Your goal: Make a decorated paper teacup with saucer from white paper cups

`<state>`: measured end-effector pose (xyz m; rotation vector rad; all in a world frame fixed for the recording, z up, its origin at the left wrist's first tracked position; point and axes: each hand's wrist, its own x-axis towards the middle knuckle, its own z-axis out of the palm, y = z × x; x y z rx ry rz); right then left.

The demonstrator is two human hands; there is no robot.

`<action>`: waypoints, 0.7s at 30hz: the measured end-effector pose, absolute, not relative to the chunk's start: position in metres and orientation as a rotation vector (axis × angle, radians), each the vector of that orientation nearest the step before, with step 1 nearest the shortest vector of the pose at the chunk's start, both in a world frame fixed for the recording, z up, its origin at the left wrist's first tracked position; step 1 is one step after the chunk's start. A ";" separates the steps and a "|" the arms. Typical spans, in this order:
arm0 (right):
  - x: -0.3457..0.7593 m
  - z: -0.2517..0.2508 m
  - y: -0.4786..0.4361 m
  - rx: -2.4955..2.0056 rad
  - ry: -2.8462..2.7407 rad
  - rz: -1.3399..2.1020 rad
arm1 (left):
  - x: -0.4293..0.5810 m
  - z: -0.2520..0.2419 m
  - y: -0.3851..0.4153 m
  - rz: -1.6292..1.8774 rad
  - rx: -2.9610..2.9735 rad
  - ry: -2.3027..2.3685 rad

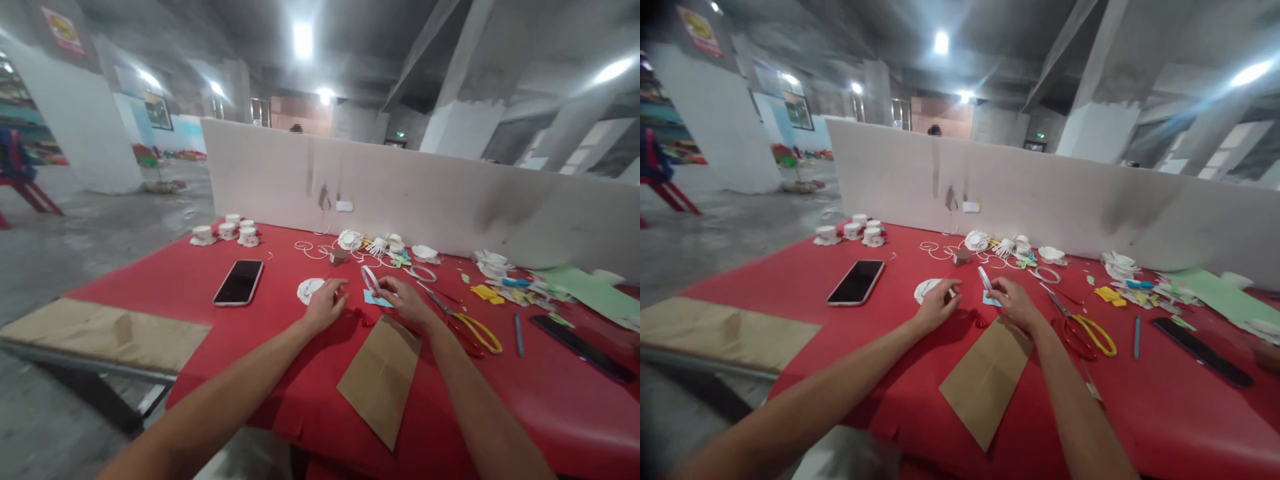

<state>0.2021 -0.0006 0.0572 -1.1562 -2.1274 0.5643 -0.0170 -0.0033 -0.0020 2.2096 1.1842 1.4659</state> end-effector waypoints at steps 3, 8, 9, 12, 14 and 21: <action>0.181 0.051 -0.014 -1.116 -2.102 0.513 | -0.018 0.003 -0.007 1.536 2.132 1.120; 0.159 0.033 -0.015 -1.117 -2.159 0.137 | -0.019 0.009 -0.012 1.673 2.173 1.104; 0.158 0.031 -0.015 -1.110 -2.156 0.073 | -0.019 0.010 -0.013 1.687 2.182 1.120; 0.156 0.026 -0.018 -1.075 -2.155 -0.066 | -0.017 0.009 -0.011 1.682 2.220 1.145; 0.156 0.025 -0.020 -1.048 -2.167 -0.136 | -0.016 0.006 -0.009 1.673 2.257 1.131; 0.152 0.017 -0.021 -0.999 -2.219 -0.263 | -0.018 -0.004 0.000 1.624 2.330 1.237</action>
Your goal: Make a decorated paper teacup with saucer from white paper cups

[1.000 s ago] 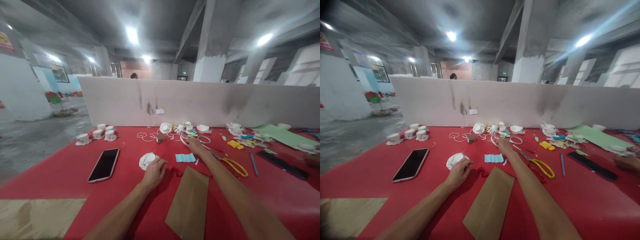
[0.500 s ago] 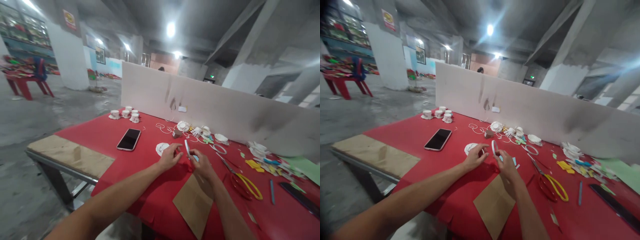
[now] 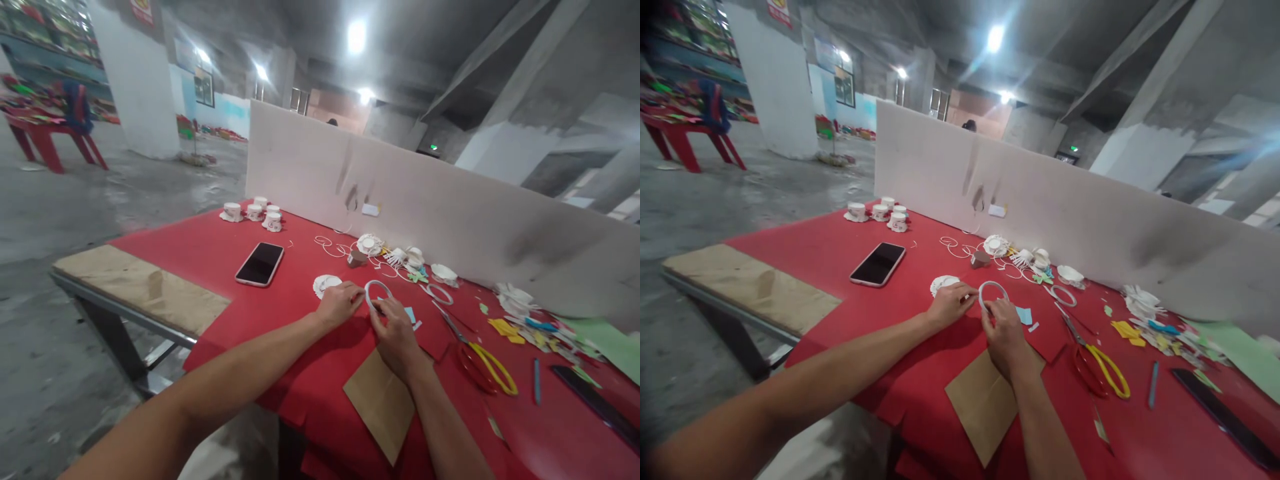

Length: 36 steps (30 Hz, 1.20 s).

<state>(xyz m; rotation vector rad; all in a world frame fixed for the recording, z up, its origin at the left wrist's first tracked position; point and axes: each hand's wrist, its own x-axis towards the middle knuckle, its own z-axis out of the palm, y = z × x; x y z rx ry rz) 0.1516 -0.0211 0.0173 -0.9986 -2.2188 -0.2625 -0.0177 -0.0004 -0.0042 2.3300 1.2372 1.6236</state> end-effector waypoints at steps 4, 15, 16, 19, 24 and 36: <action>0.150 0.015 -0.024 -1.015 -2.242 -0.266 | -0.019 -0.006 0.001 1.561 2.391 1.331; 0.150 0.020 -0.027 -1.035 -2.256 -0.177 | -0.019 -0.004 0.002 1.465 2.455 1.339; 0.151 0.020 -0.026 -1.034 -2.248 -0.161 | -0.019 -0.004 0.002 1.458 2.454 1.318; 0.154 0.019 -0.025 -1.022 -2.245 -0.091 | -0.021 -0.003 0.001 1.435 2.464 1.296; 0.156 0.018 -0.026 -1.003 -2.233 0.031 | -0.021 0.001 -0.001 1.393 2.507 1.366; 0.166 0.020 -0.018 -1.071 -2.202 -0.039 | -0.019 0.011 0.002 1.424 1.573 1.218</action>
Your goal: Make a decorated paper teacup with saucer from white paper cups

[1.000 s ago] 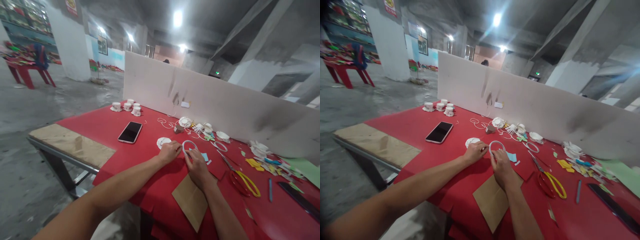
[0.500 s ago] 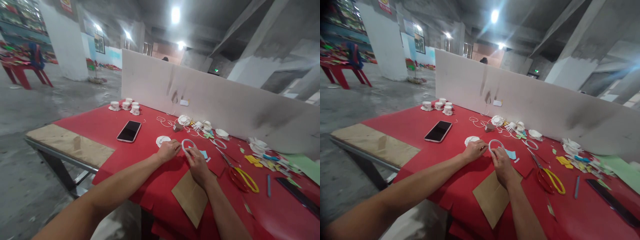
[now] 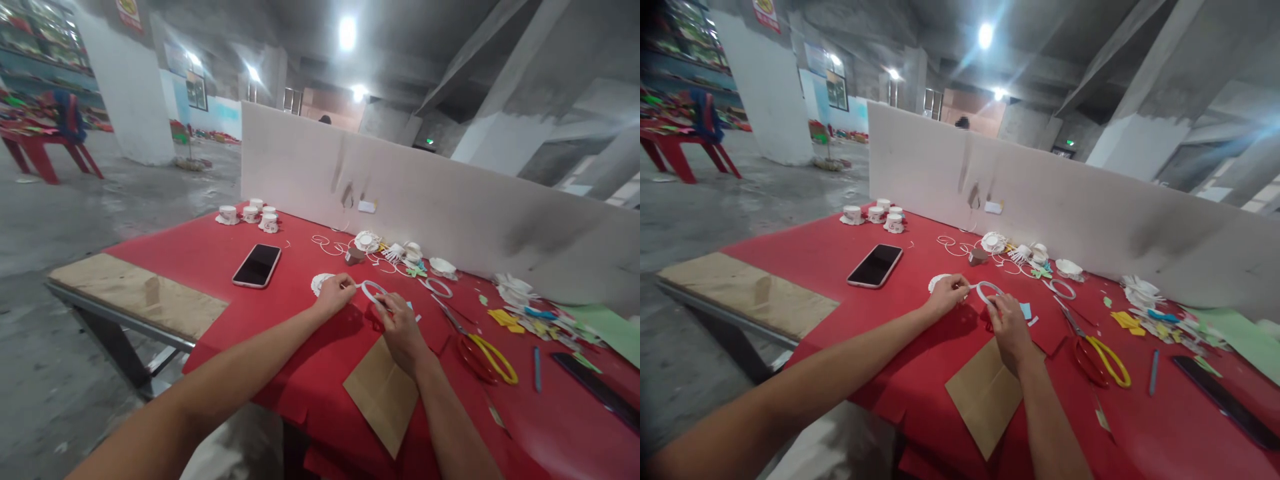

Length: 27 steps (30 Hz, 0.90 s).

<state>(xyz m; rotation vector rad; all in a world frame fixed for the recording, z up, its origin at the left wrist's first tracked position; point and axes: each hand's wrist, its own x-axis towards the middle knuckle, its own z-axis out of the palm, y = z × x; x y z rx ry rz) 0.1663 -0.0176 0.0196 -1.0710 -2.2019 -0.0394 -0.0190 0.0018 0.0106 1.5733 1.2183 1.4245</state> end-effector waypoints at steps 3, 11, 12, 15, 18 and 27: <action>0.179 0.021 -0.008 -1.079 -2.223 -0.072 | -0.020 0.010 0.005 1.324 1.231 1.088; 0.220 0.029 0.004 -1.084 -2.410 0.075 | -0.011 0.009 0.001 1.179 0.996 1.043; 0.225 0.028 0.004 -1.087 -2.406 0.096 | -0.009 0.009 0.001 1.171 1.006 1.056; 0.250 0.025 0.001 -1.204 -2.297 0.059 | -0.008 0.008 0.003 1.158 1.043 1.085; 0.293 0.023 -0.004 -1.554 -2.151 -0.136 | -0.009 0.007 0.005 1.140 1.057 1.079; 0.346 0.023 -0.021 -2.069 -2.198 -0.094 | -0.014 0.002 0.008 1.064 1.151 1.061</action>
